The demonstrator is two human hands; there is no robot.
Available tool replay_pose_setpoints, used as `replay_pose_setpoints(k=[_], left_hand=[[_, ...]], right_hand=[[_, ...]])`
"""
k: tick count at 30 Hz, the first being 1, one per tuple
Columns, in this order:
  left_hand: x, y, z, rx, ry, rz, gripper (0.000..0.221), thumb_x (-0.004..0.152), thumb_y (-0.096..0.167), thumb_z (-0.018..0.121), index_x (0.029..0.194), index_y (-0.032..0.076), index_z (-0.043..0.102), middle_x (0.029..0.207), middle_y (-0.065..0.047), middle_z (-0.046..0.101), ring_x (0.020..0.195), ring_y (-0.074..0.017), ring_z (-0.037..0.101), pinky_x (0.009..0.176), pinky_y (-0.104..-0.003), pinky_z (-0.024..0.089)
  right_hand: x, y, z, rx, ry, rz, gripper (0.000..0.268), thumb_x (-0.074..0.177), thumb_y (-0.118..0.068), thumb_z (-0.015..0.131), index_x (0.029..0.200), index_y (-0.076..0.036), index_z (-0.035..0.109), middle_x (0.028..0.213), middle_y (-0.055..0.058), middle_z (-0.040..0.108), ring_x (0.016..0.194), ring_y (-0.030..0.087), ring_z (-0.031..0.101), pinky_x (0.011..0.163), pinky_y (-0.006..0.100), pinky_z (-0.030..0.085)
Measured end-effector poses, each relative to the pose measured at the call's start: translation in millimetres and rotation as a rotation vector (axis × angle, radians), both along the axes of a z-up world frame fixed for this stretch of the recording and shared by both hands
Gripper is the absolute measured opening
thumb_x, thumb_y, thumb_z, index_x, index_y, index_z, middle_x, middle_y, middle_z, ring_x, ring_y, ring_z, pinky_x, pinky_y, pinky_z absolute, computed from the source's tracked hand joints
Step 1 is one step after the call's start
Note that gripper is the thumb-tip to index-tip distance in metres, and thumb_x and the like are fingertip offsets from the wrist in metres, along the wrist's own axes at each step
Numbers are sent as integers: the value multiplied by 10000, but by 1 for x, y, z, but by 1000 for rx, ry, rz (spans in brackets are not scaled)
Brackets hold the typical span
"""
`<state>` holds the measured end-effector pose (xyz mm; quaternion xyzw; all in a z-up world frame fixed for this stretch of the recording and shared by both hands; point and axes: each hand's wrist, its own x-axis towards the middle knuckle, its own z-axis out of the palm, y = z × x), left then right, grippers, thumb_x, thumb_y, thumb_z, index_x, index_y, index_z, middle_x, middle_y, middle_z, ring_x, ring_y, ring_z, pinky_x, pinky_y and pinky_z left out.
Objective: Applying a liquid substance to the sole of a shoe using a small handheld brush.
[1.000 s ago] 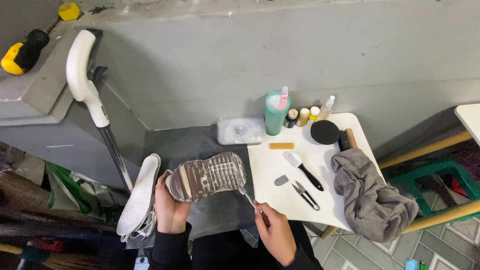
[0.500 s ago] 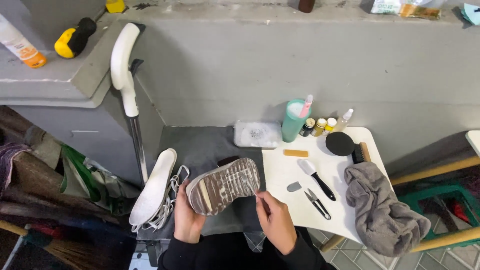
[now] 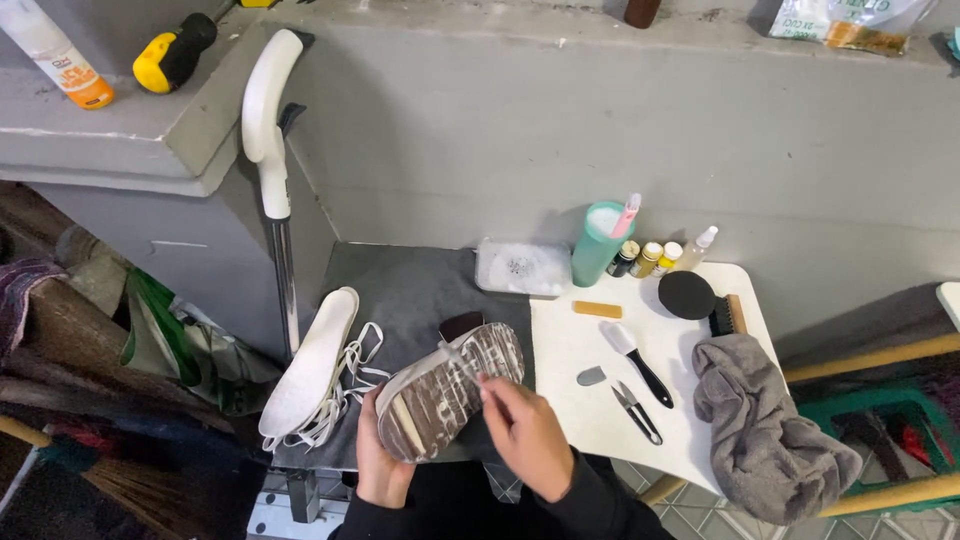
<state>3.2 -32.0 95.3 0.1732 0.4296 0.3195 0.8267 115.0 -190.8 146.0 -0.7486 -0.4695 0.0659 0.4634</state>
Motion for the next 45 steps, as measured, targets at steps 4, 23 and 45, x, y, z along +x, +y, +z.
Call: replay_pose_setpoints(k=[4, 23, 45], left_hand=[[-2, -3, -1, -45, -22, 3, 295, 1101, 316, 435, 1137, 94, 627, 1046, -160, 690, 983, -289, 649, 862, -416, 504], [32, 8, 52, 72, -42, -80, 270, 1106, 311, 467, 1079, 123, 659, 925, -74, 718, 893, -223, 696, 837, -390, 545], [29, 16, 41, 61, -18, -95, 225, 1069, 318, 540, 1009, 127, 644, 857, -57, 693, 829, -211, 674, 781, -370, 520]], right_hand=[[-21, -4, 12, 53, -97, 96, 129, 1025, -85, 548, 1050, 21, 618, 1143, 171, 754, 761, 197, 772, 599, 275, 625], [-42, -56, -53, 235, -122, -88, 260, 985, -54, 631, 1237, -22, 691, 734, 39, 565, 502, 132, 490, 442, 281, 442], [-12, -36, -55, 233, -426, 58, 418, 998, -23, 674, 1408, -33, 592, 791, 44, 495, 526, 171, 337, 409, 289, 311]])
